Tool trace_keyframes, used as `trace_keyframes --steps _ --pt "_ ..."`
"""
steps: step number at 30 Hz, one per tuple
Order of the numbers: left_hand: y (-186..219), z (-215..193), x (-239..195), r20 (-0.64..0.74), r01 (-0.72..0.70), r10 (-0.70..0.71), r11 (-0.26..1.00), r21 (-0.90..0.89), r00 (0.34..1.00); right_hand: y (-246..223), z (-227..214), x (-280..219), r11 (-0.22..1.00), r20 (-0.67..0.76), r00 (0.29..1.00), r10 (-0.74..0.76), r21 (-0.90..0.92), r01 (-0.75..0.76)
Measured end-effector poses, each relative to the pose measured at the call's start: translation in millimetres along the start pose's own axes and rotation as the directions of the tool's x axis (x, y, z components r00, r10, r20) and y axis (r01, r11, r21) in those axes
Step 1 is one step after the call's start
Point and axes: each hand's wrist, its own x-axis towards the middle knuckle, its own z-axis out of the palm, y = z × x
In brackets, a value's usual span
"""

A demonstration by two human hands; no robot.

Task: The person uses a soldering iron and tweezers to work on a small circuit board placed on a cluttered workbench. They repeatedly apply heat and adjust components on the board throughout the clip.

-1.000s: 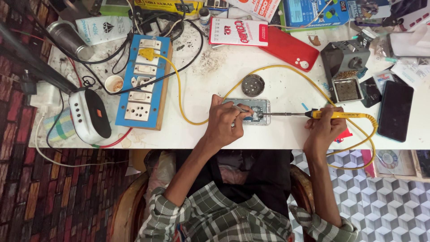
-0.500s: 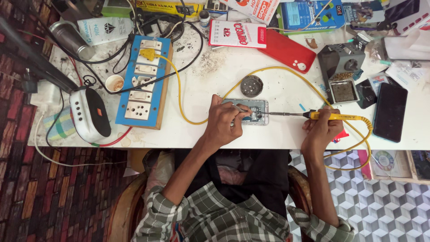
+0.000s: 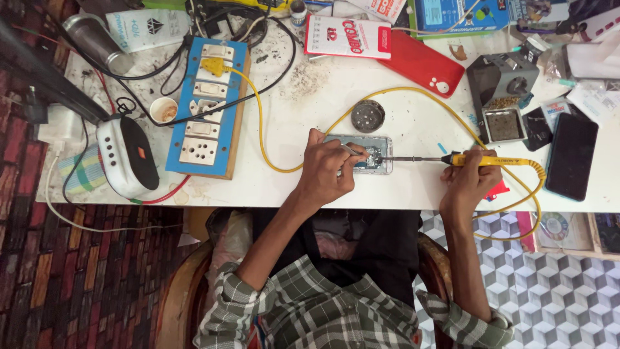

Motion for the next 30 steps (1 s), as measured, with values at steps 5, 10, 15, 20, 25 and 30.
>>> trace_keyframes --steps 5,10,15,20,25,30 --pt "-2.3 2.3 -1.1 0.007 0.006 -0.006 1.0 0.013 1.0 -1.1 1.6 -0.6 1.0 0.022 1.0 0.012 -0.017 -0.012" --pt "-3.2 3.4 -1.4 -0.008 -0.007 0.007 1.0 0.008 1.0 -10.8 6.5 -4.9 0.998 0.004 0.999 0.038 -0.056 -0.038" --pt "-2.5 0.7 -1.9 0.024 0.003 -0.003 1.0 0.001 1.0 -19.1 9.3 -6.8 0.999 -0.014 0.999 0.043 0.021 -0.043" --pt "0.9 0.4 0.8 -0.012 -0.009 0.01 1.0 0.025 1.0 -30.1 0.1 -17.4 0.975 -0.176 0.968 0.177 0.166 -0.148" --pt "0.7 -2.1 0.8 -0.032 -0.014 0.015 0.999 0.028 0.999 -40.9 -13.4 -57.3 0.98 -0.08 0.982 0.171 0.116 -0.161" --pt "0.5 -1.4 -1.8 -0.049 -0.001 0.002 1.0 0.022 0.999 -39.7 -11.1 -87.9 0.992 -0.069 0.992 0.103 0.081 -0.098"
